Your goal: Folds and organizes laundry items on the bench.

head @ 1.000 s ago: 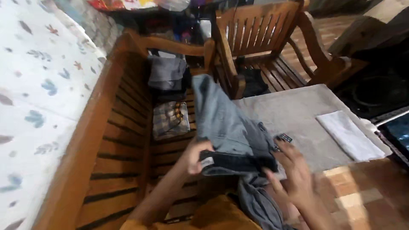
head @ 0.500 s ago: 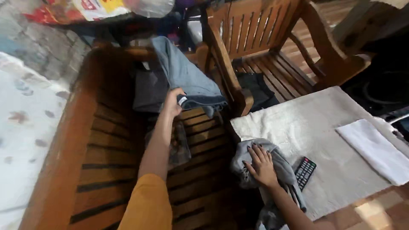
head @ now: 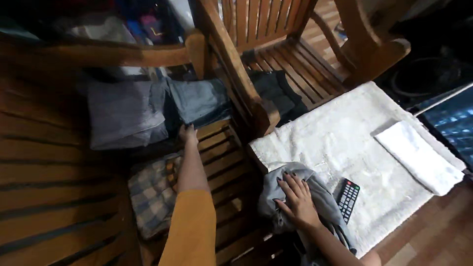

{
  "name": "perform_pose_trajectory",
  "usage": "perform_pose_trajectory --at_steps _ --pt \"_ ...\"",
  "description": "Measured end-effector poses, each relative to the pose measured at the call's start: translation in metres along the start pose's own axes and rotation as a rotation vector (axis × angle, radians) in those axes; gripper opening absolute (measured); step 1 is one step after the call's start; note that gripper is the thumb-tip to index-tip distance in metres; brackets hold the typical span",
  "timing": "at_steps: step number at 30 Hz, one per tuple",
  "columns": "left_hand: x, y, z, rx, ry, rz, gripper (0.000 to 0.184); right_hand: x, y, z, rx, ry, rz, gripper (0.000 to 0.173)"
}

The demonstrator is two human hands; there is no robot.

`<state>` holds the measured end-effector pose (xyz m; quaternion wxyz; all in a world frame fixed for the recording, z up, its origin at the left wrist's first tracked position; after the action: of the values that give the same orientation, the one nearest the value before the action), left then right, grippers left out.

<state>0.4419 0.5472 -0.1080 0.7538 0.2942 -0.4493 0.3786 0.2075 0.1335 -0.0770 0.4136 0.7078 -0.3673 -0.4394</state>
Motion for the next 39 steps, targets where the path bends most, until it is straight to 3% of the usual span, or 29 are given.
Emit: perform_pose_trajectory --at_steps 3,5,7,10,13,17,20,25,27,29,31,36,39 --pt "0.007 0.000 -0.007 0.016 -0.061 -0.166 0.047 0.000 0.002 0.001 0.007 -0.008 -0.027 0.064" --pt "0.011 0.007 0.003 -0.014 -0.040 -0.206 0.064 0.000 0.003 0.001 0.013 -0.004 -0.043 0.064" --pt "0.019 0.023 0.026 -0.049 0.025 -0.085 0.082 -0.002 0.004 0.000 0.016 0.008 -0.047 0.065" --pt "0.037 0.064 0.055 0.030 0.052 0.200 0.082 -0.003 0.006 -0.003 0.027 0.020 -0.043 0.067" --pt "0.071 0.112 0.055 0.165 0.008 0.306 0.088 -0.007 0.010 -0.006 0.030 0.028 -0.055 0.067" --pt "0.109 0.137 0.024 0.160 0.135 0.278 0.085 -0.009 0.012 -0.009 0.034 0.033 -0.063 0.067" --pt "0.123 0.132 0.018 0.261 0.133 0.237 0.074 -0.011 0.013 -0.011 0.025 0.029 -0.063 0.068" --pt "0.168 0.115 0.096 0.484 0.126 0.205 0.061 -0.012 0.013 -0.013 0.029 0.025 -0.070 0.067" --pt "0.161 0.113 0.078 0.433 0.148 0.222 0.064 -0.013 0.013 -0.014 0.024 0.022 -0.076 0.066" --pt "0.138 0.115 0.023 0.220 0.126 0.236 0.065 -0.014 0.014 -0.013 0.022 0.020 -0.081 0.066" --pt "0.131 0.119 -0.007 0.133 0.074 0.276 0.060 -0.014 0.014 -0.014 0.024 0.020 -0.082 0.066" --pt "0.171 0.120 0.014 0.182 -0.046 0.365 0.051 -0.013 0.014 -0.014 0.022 0.029 -0.097 0.067" --pt "0.155 0.124 0.075 0.088 -0.081 0.518 0.040 -0.012 0.014 -0.014 0.036 0.040 -0.094 0.067"
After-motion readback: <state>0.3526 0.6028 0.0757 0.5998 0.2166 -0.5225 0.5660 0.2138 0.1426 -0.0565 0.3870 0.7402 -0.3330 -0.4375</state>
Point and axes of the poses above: each hand's wrist, its own z-axis away from the middle knuckle, its own y-axis out of the back of the hand, x = y × z, the point moved 3 cm from there along -z, towards the middle knuckle, and after that the axes turned 9 degrees about x, right-handed, at the moved point
